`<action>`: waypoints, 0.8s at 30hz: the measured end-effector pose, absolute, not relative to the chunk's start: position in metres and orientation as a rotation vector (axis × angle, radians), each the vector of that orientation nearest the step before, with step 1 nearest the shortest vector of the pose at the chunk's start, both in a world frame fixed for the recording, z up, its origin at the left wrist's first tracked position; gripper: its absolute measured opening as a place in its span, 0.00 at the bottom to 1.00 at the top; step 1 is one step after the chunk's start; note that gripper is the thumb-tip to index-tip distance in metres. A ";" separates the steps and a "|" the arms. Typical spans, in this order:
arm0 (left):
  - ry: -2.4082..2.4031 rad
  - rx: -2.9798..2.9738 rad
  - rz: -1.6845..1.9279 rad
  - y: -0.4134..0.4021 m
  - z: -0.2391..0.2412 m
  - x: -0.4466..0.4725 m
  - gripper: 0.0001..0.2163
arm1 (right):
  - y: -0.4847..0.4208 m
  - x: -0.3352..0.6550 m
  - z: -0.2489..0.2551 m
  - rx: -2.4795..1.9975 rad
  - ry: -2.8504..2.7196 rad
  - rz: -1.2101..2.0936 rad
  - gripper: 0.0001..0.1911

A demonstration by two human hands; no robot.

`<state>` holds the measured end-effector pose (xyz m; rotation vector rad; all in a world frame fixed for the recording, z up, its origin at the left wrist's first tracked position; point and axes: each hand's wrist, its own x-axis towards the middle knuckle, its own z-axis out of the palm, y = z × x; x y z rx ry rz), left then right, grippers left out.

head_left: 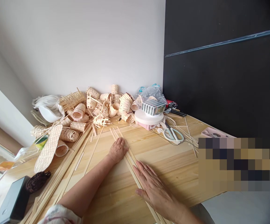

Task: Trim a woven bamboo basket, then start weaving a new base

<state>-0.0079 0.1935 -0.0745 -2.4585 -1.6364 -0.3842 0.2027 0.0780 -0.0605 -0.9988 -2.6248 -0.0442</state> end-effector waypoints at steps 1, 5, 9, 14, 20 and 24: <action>-1.629 -2.458 -0.396 0.194 -0.075 -0.008 0.21 | 0.080 0.203 -0.063 -1.004 -2.616 -0.062 0.32; -1.617 -2.465 -0.401 0.195 -0.075 -0.010 0.21 | 0.086 0.201 -0.067 -0.969 -2.623 -0.096 0.31; -1.594 -2.460 -0.406 0.196 -0.075 -0.009 0.20 | 0.088 0.200 -0.065 -0.958 -2.648 -0.091 0.30; -1.596 -2.467 -0.359 0.192 -0.069 -0.010 0.20 | 0.088 0.199 -0.060 -0.984 -2.667 -0.022 0.28; -1.650 -2.511 -0.341 0.182 -0.054 -0.016 0.20 | 0.084 0.201 -0.041 -1.077 -2.578 0.142 0.25; -1.612 -2.543 -0.390 0.178 -0.048 -0.020 0.17 | 0.067 0.224 -0.026 -1.278 -2.246 0.303 0.15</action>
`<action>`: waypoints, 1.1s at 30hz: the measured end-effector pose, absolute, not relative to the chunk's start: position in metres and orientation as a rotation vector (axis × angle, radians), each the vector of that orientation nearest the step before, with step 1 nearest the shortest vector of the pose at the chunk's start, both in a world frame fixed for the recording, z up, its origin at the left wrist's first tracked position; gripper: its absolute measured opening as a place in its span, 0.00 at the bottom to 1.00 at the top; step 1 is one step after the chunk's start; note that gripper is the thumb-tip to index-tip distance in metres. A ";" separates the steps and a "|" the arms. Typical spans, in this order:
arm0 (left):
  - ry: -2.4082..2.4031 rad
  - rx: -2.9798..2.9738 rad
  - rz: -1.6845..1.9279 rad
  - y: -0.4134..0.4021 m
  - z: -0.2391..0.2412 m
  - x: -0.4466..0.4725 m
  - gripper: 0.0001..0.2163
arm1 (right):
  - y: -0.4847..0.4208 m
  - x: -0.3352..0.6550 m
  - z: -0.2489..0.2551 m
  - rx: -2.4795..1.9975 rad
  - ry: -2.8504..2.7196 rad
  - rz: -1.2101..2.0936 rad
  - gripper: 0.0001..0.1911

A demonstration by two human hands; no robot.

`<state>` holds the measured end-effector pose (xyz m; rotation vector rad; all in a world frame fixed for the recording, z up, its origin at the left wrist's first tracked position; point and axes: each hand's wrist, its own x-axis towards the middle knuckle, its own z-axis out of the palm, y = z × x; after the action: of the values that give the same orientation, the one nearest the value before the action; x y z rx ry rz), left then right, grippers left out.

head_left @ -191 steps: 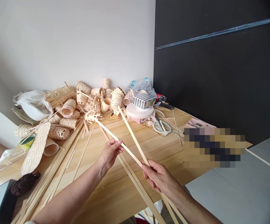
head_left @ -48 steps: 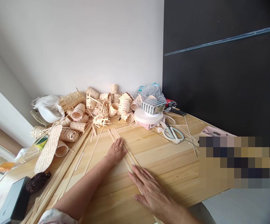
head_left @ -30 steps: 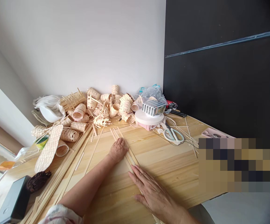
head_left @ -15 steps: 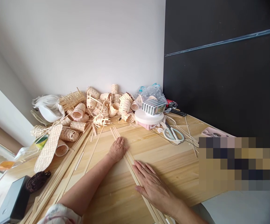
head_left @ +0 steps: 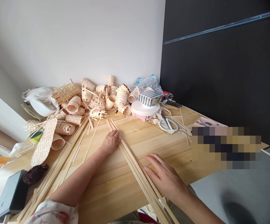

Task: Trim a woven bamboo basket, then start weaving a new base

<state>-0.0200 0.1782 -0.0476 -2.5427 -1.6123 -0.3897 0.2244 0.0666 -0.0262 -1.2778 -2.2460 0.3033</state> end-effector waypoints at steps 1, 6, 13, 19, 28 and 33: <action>-1.596 -2.558 -0.401 0.177 -0.047 -0.020 0.16 | 0.060 0.233 -0.024 -1.330 -2.183 0.369 0.12; -1.492 -2.650 -0.480 0.164 -0.041 -0.013 0.15 | 0.016 0.272 -0.025 -1.640 -2.009 0.713 0.08; -1.351 -2.761 -0.427 0.133 -0.023 -0.001 0.13 | -0.040 0.272 -0.043 -1.646 -1.281 1.460 0.18; -1.235 -2.928 -0.309 0.104 -0.022 0.010 0.18 | -0.057 0.261 -0.043 -1.428 -0.931 1.730 0.26; -1.253 -2.952 -0.319 0.092 -0.038 0.016 0.21 | -0.053 0.254 -0.035 -1.424 -0.886 1.566 0.21; -1.311 -2.926 -0.266 0.088 -0.031 0.019 0.20 | -0.053 0.255 -0.036 -1.384 -0.699 1.697 0.22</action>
<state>0.0195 0.0877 -0.0307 -2.9257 -1.3108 -0.2656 0.2546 -0.0534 -0.0360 -1.3843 -0.6993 1.6969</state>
